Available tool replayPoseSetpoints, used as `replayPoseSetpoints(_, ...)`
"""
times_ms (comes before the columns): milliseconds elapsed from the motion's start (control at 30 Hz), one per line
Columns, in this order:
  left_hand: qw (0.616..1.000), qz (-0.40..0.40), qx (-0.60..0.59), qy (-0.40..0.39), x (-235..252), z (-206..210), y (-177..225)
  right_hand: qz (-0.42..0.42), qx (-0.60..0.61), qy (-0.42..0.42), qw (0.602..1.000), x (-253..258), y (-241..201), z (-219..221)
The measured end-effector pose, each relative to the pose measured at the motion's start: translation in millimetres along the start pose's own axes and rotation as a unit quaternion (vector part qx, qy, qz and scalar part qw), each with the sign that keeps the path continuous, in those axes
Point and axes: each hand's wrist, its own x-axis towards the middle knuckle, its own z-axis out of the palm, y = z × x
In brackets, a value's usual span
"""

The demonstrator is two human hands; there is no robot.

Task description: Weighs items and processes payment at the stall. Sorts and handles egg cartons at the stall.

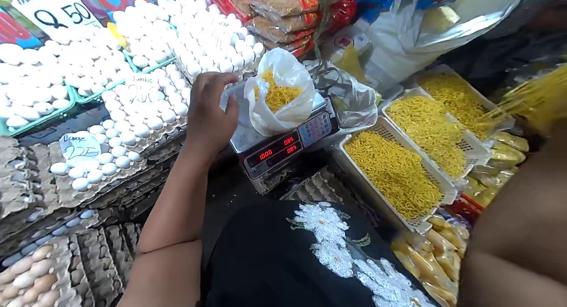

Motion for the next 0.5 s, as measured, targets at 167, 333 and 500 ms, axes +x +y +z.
replayPoseSetpoints(167, 0.981, 0.147, 0.089, -0.091, 23.1, 1.6, -1.1, -0.221, -0.369, -0.28, 0.858, 21.1, 105.2, 142.3)
replayPoseSetpoints(333, 0.947, 0.181, 0.172, -0.202, 48.3, 29.9, 6.7, -0.383, -0.009, -0.253, 0.888, -56.5, -9.1, 132.4)
replayPoseSetpoints(500, 0.938, 0.244, 0.128, -0.209, 27.6, 32.6, 32.4, -0.56, 0.249, -0.24, 0.753, -172.5, -134.5, 139.0)
